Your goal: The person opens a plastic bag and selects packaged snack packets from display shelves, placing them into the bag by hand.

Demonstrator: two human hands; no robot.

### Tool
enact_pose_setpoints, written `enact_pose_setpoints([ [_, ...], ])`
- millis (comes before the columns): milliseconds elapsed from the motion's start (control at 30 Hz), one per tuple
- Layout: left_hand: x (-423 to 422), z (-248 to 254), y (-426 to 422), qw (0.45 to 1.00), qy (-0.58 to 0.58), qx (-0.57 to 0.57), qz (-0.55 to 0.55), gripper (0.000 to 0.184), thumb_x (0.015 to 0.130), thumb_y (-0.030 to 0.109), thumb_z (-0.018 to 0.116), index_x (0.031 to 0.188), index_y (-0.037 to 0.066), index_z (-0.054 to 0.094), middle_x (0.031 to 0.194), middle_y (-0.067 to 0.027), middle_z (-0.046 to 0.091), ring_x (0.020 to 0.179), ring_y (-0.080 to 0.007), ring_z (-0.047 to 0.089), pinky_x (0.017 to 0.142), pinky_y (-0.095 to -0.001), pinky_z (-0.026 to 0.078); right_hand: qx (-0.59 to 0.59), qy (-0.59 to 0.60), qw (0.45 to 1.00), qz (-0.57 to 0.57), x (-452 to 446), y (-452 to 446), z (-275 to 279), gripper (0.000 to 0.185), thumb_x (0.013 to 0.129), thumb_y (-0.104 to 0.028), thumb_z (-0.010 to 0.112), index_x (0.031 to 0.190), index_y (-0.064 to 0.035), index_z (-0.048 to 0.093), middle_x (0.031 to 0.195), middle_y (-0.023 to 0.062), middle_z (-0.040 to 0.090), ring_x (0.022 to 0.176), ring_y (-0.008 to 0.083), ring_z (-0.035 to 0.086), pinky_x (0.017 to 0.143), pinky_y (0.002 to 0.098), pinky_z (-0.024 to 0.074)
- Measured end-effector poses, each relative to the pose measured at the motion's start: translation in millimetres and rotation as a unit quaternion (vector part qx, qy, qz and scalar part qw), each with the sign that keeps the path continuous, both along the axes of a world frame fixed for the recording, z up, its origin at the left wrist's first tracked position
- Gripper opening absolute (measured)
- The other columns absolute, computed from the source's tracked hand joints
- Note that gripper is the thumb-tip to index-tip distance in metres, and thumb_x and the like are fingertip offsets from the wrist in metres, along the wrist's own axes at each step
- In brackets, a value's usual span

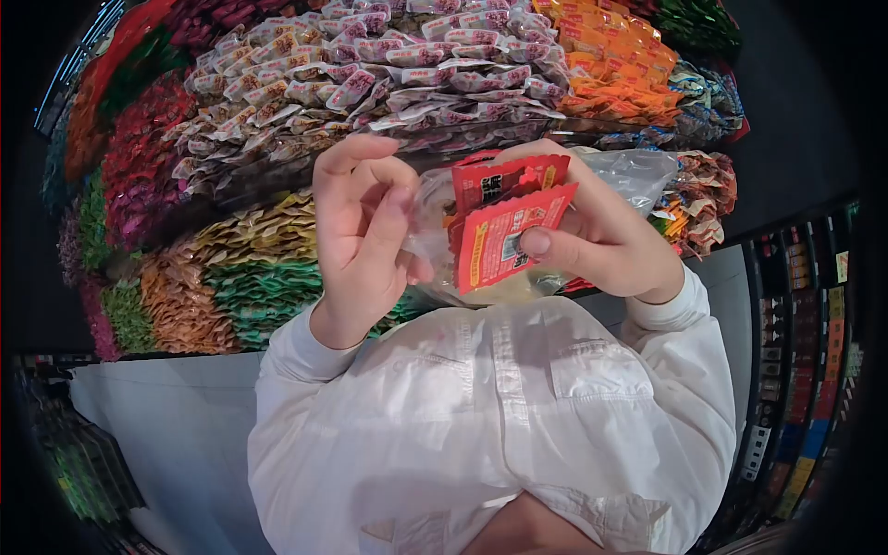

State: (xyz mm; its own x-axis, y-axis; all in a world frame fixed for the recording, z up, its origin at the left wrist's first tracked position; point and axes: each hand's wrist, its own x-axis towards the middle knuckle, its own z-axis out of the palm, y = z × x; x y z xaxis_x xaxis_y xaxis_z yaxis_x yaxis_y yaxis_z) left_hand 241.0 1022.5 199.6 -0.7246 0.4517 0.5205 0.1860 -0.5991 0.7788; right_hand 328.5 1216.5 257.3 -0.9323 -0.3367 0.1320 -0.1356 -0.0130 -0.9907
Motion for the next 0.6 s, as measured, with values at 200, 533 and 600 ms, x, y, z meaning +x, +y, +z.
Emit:
enact_pose_setpoints([
  [200, 17.2, -3.3, 0.3, 0.997, 0.007, 0.023, -0.079, 0.043, 0.091, -0.005, 0.048, 0.127, 0.008, 0.03, 0.096, -0.0088, 0.045, 0.057, -0.0102, 0.056, 0.043, -0.0182, 0.044, -0.02, 0.107, 0.982, -0.157, 1.4, 5.6, -23.2, 0.048, 0.095, -0.012, 0.05, 0.136, 0.0014, 0.03, 0.128, 0.0088, 0.045, 0.119, 0.0163, 0.046, 0.099, 0.0341, 0.0389],
  [533, 33.3, -10.1, 4.1, 0.997, 0.02, 0.057, -0.052, 0.039, 0.088, -0.011, 0.044, 0.121, 0.005, 0.03, 0.094, -0.0113, 0.043, 0.055, -0.0124, 0.057, 0.044, -0.0213, 0.048, 0.293, 0.155, 0.943, -0.019, 21.3, 17.0, -24.0, 0.037, 0.093, -0.01, 0.053, 0.127, -0.0014, 0.043, 0.091, 0.0121, 0.065, 0.066, 0.0218, 0.068, 0.061, 0.0298, 0.0548],
  [600, 33.6, -18.4, 5.7, 0.984, 0.124, 0.069, -0.11, 0.037, 0.087, -0.011, 0.047, 0.118, 0.004, 0.036, 0.095, -0.012, 0.043, 0.064, -0.0125, 0.056, 0.044, -0.0217, 0.049, 0.232, -0.143, 0.958, 0.086, 25.4, 19.4, -9.2, 0.038, 0.09, -0.01, 0.055, 0.126, -0.001, 0.043, 0.086, 0.01, 0.065, 0.062, 0.0215, 0.067, 0.055, 0.03, 0.053],
])
